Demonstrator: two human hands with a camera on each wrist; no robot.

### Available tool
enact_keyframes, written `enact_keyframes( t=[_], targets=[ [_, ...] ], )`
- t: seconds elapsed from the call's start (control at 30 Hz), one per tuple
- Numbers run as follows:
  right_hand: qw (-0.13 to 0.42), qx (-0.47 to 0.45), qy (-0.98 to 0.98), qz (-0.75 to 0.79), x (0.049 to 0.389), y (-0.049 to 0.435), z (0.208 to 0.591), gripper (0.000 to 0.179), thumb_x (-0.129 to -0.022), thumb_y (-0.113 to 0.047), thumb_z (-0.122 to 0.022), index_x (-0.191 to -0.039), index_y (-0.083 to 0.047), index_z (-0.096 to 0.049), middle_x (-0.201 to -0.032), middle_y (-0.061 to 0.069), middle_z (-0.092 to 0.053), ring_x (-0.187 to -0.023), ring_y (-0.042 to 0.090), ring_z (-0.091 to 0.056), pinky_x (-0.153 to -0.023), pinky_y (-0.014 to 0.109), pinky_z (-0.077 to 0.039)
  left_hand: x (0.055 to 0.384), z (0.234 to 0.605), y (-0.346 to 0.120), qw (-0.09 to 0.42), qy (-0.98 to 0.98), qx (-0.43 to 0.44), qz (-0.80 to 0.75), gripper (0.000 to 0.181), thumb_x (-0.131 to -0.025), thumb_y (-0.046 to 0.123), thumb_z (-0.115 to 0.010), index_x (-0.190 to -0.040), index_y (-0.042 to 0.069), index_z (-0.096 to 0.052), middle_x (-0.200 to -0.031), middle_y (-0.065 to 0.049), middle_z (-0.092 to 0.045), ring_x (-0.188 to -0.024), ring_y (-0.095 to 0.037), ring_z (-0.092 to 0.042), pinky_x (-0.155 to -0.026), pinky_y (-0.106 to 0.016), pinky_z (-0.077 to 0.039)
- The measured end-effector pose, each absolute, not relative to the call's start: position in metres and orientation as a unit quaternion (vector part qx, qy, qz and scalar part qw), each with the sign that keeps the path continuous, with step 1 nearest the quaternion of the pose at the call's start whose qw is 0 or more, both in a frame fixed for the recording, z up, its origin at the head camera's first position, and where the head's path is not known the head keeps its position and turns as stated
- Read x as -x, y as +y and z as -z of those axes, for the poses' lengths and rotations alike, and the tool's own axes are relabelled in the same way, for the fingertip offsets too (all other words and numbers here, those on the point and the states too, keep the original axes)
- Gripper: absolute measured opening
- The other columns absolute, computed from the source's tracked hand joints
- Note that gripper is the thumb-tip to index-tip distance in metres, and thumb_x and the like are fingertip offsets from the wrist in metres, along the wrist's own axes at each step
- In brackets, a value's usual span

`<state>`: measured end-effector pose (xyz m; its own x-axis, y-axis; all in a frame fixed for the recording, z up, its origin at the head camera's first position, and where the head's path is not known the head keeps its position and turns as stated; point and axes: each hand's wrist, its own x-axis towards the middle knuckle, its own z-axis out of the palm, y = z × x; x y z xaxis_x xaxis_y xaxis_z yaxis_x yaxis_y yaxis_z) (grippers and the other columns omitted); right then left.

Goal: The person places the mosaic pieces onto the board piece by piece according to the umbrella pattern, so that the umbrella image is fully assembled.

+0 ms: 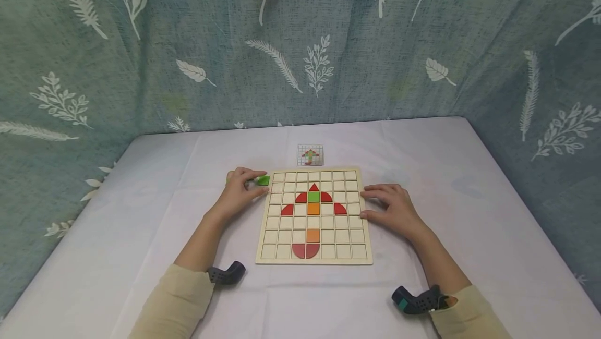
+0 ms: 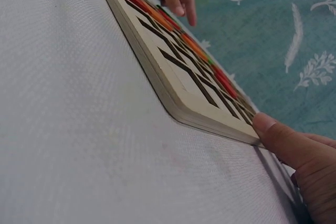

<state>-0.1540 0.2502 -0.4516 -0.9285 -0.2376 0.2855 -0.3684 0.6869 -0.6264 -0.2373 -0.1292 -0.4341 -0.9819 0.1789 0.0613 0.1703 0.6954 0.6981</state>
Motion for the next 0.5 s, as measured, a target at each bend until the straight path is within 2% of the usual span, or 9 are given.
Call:
enact_keyframes(
  t=[0.17, 0.5],
  targets=[
    [0.099, -0.166, -0.913, -0.36, 0.1537, 0.2501, 0.4525, 0.048, -0.07, -0.024, -0.082, -0.113, -0.006, -0.068, -0.125, 0.015, -0.059, -0.116, 0.033, -0.041, -0.094, 0.055, -0.023, 0.2419, 0.4385, -0.1317, 0.0, 0.932, -0.1, -0.349, 0.048, -0.083, 0.037, -0.071, -0.126, 0.019, -0.061, -0.121, -0.009, -0.046, -0.112, -0.026, -0.033, -0.091, -0.046, -0.035],
    [0.098, -0.168, -0.912, -0.361, 0.1542, 0.2505, 0.4516, 0.047, -0.072, -0.024, -0.081, -0.113, -0.007, -0.068, -0.125, 0.015, -0.06, -0.117, 0.034, -0.041, -0.095, 0.056, -0.022, 0.2448, 0.4384, -0.1306, -0.003, 0.938, -0.094, -0.333, 0.036, -0.086, 0.034, -0.067, -0.117, 0.015, -0.067, -0.115, -0.01, -0.048, -0.11, -0.027, -0.035, -0.092, -0.045, -0.035]
  ],
)
